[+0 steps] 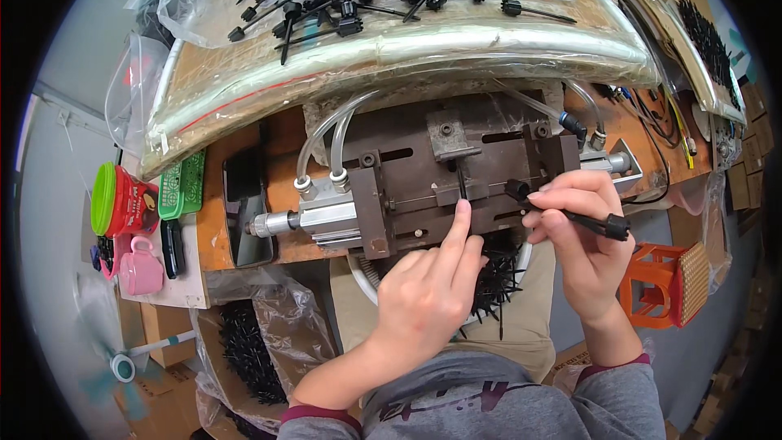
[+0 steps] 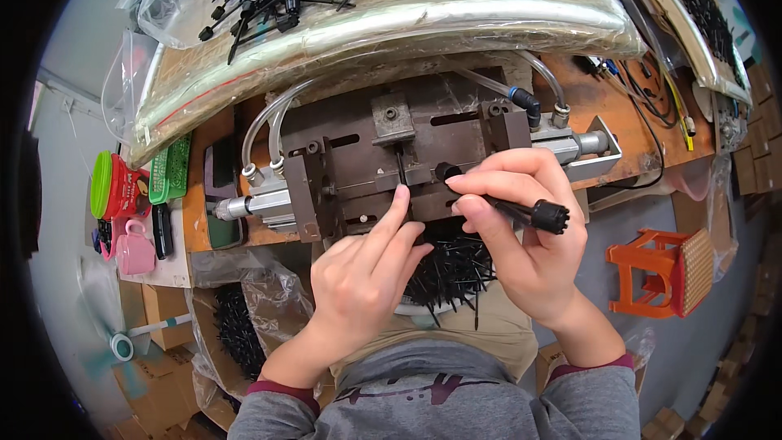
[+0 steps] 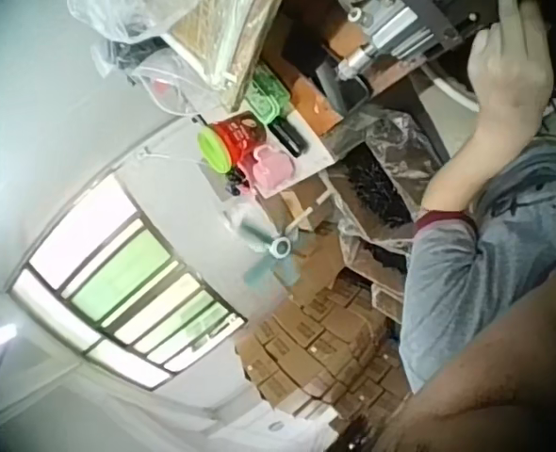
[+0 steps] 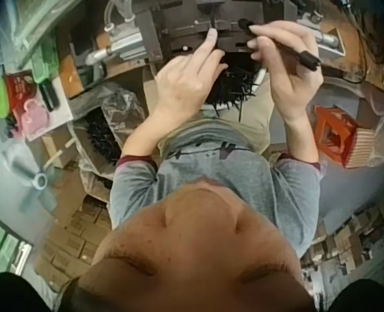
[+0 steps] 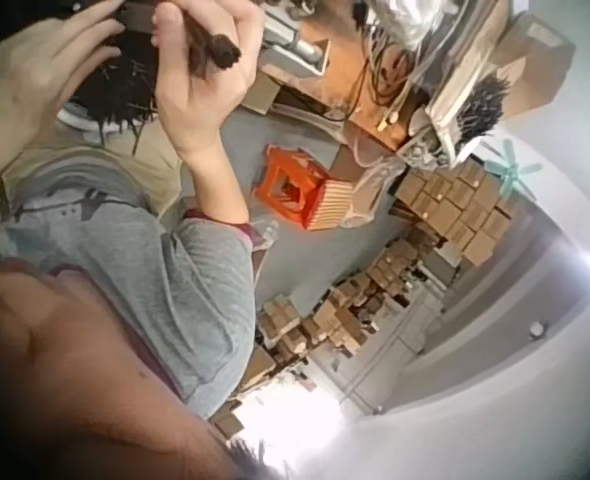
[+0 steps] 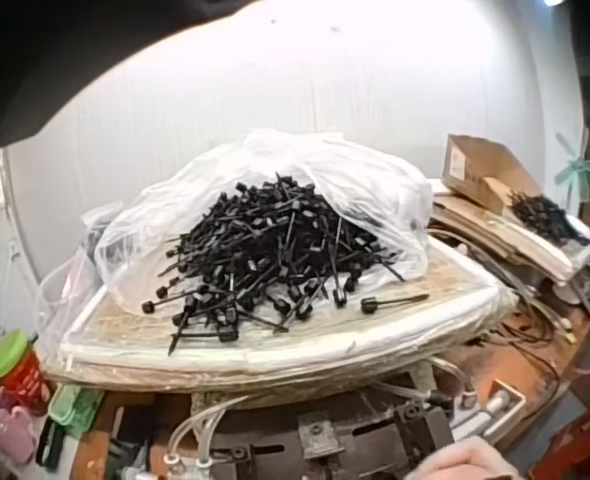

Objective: Inserting black zip ties into a pneumatic crimping or cutting machine one by one.

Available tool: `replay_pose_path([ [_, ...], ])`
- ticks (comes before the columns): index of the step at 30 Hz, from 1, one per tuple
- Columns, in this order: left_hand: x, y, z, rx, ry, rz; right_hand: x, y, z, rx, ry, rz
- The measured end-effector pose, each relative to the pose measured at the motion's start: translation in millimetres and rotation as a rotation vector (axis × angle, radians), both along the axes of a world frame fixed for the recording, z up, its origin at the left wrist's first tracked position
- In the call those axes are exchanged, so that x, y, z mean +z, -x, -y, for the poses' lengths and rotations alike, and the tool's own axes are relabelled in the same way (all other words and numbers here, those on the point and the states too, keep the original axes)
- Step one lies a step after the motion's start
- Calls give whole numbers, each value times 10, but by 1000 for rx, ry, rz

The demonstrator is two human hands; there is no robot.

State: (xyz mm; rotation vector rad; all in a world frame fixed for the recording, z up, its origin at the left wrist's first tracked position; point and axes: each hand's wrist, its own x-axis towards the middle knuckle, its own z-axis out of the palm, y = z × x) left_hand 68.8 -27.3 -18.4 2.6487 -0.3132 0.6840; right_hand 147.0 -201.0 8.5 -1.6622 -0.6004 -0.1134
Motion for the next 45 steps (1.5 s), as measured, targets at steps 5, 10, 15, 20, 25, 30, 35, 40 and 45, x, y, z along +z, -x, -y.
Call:
replay_pose_path([
  [5,43,-103,-21,-5,-86,-22,83,50,11,72,-106,-175],
  [10,156,-73,-69,-34,3,-139,78,14,66,149,-258,-514],
  [15,264,45,-83,-286,569,-63,114,-2,75,308,-271,-794],
  [20,354,138,-76,-169,521,-41,159,-81,83,208,-226,-662],
  [25,26,17,-7,20,167,-22,145,-77,167,164,-83,-222],
  [30,6,-103,23,38,-44,4,186,-4,107,178,-228,-274],
  [35,84,-102,-23,11,-71,-67,214,44,157,168,-221,-269],
  [40,518,-311,-220,-80,108,-45,125,58,181,152,66,83],
  [45,880,-1165,-500,22,-44,329,-82,133,69,110,430,377],
])
